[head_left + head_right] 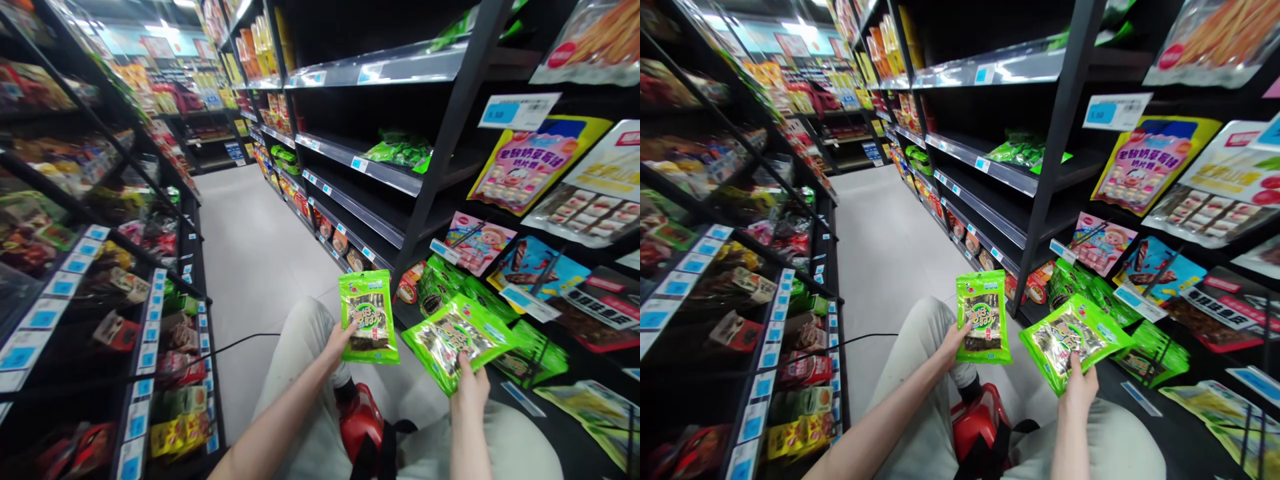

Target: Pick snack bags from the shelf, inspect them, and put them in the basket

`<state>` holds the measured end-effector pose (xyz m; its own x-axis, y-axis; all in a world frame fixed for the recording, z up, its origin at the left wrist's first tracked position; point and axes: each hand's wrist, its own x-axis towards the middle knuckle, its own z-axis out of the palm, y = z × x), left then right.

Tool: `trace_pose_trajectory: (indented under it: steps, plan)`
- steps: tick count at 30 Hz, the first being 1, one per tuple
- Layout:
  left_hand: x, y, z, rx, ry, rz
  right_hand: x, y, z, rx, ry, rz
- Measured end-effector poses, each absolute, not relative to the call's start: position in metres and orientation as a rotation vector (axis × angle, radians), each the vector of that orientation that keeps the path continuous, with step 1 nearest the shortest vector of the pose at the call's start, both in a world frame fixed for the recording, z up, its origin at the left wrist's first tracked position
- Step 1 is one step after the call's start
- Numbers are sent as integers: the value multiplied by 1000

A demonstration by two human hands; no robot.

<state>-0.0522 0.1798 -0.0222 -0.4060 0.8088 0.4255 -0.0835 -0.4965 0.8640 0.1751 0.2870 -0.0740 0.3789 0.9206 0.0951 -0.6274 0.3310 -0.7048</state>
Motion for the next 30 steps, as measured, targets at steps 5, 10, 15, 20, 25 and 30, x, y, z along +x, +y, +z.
trace_pose_trajectory:
  steps: [5, 10, 15, 20, 25, 30]
  plan:
    - [-47, 178, -26, 1215, 979, 1836, 156, 287, -79, -808, -971, 971]
    - [-45, 179, -30, 1238, 953, 1790, 133, 273, -71, -629, -1244, 1030]
    - [-46, 180, -33, 1263, 976, 1761, 119, 266, -68, -569, -1329, 1024]
    - [-47, 181, -34, 1302, 1028, 1750, 113, 267, -74, -529, -1294, 1088]
    - [-44, 181, -34, 1365, 1103, 1734, 110, 259, -76, -340, -1241, 1267]
    - [-40, 182, -33, 1442, 1129, 1750, 107, 254, -75, -346, -1313, 1264]
